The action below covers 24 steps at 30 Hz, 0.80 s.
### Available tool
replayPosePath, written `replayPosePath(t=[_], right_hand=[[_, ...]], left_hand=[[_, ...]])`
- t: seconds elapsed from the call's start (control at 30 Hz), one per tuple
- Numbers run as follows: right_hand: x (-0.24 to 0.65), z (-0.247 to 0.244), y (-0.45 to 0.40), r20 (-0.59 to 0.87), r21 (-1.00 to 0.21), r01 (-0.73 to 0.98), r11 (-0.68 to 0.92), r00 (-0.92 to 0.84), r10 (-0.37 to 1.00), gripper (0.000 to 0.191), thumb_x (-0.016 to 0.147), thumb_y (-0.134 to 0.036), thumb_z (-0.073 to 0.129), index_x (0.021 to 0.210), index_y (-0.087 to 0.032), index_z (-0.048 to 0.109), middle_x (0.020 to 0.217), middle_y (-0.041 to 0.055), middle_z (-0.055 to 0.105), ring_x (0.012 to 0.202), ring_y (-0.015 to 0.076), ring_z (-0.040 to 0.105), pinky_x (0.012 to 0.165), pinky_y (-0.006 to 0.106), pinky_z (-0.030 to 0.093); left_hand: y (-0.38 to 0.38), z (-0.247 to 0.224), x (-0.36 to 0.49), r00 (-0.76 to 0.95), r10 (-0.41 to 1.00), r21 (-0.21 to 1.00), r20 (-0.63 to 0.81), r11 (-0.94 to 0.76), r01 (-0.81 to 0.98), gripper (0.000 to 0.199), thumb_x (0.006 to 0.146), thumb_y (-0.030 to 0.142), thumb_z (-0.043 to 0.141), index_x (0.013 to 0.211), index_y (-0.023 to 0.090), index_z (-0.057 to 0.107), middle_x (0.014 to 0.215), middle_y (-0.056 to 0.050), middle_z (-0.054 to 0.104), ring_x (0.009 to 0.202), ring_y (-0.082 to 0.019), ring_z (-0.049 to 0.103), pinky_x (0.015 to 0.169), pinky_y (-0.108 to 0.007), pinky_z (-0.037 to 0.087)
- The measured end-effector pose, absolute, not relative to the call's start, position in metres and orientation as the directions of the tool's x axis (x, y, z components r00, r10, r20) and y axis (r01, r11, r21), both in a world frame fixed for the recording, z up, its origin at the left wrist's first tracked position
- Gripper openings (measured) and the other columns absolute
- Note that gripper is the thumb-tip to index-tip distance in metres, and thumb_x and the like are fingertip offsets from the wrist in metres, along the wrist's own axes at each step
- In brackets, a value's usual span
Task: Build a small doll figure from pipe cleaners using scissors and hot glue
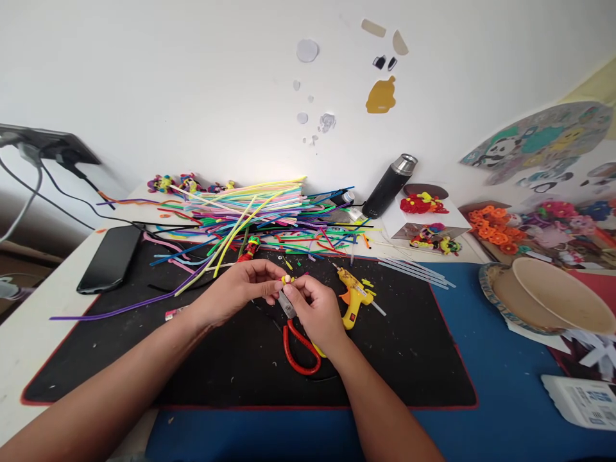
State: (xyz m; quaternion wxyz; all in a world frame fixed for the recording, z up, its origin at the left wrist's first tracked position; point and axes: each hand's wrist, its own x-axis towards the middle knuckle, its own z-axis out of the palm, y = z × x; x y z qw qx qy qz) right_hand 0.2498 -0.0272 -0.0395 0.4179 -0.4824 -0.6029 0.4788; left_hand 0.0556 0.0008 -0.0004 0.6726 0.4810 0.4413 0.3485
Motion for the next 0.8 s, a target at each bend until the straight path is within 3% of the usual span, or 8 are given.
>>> replayPosePath(t=[0.4,0.8], right_hand=[[0.2466,-0.0408,-0.0290,0.017,-0.980,0.189,0.059,-0.215,0.977,0.029,0.100,-0.045,0.064,0.087,-0.020,0.071,0.064,-0.0031,0.058,0.057,0.0129,0.047,0.054,0.025,0.037],[0.2490,-0.0378,-0.0288,0.027,-0.979,0.193,0.068,-0.208,0.978,0.028,0.100,-0.043,0.063,0.085,-0.020,0.069,0.063,-0.0042,0.054,0.056,0.0125,0.044,0.054,0.025,0.034]], left_hand=[[0.0006,-0.0028,0.0564,0.319,0.912,0.960,-0.258,0.280,-0.024,0.035,0.074,0.044,0.093,0.093,0.018,0.079,0.084,-0.004,0.076,0.065,-0.016,0.066,0.064,-0.028,0.056],[0.0027,-0.0067,0.0562,0.333,0.867,0.891,-0.370,0.432,-0.135,0.040,0.067,0.043,0.098,0.090,0.015,0.082,0.075,-0.004,0.074,0.062,-0.012,0.063,0.059,-0.023,0.052]])
